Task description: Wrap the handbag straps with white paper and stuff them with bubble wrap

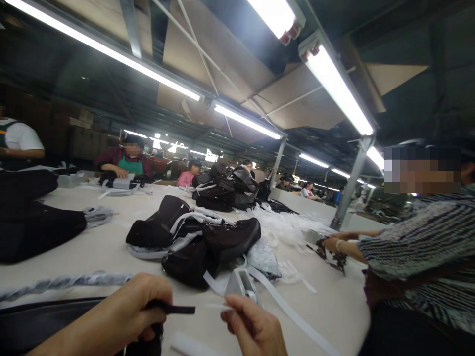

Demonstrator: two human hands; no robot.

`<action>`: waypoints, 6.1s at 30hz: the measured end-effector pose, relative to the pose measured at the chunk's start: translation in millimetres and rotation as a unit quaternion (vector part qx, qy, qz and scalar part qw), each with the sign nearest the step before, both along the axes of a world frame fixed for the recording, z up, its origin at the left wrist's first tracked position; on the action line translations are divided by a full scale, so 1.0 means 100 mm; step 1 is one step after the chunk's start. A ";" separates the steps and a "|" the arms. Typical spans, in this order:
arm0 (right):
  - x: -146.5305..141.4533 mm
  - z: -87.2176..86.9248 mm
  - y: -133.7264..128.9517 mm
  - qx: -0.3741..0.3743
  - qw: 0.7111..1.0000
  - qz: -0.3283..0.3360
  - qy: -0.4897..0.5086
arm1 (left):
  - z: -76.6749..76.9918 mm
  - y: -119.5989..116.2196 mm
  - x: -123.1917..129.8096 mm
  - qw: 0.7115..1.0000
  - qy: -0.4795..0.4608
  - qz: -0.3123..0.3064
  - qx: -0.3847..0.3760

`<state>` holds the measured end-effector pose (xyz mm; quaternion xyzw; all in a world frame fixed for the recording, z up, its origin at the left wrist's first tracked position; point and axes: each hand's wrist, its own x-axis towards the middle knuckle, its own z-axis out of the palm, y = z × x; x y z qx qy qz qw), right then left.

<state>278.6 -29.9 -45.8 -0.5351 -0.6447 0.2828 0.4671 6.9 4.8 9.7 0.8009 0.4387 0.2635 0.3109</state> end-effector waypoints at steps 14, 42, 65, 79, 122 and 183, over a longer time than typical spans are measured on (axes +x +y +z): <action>-0.21 0.09 -0.01 -0.001 0.999 -0.044 0.002 | 0.15 0.04 0.01 0.968 -0.144 -0.108 -0.173; -0.33 0.36 0.08 -0.033 0.959 0.264 0.099 | 0.17 -0.06 0.12 0.941 -0.201 0.010 -0.271; -0.07 0.79 0.14 0.079 0.949 0.300 -0.057 | 0.15 0.38 0.41 0.871 -0.146 -0.212 -0.419; 0.26 0.69 -0.20 0.190 0.924 0.063 -0.325 | 0.15 -0.09 0.48 0.974 -0.119 -0.044 -0.187; -0.32 0.86 -0.06 0.178 0.892 0.154 -0.386 | 0.07 -0.14 0.46 0.998 0.000 -0.064 0.030; -1.07 0.78 0.08 0.132 0.850 0.139 -0.491 | -0.21 -0.19 -0.15 0.982 -0.031 -0.020 0.188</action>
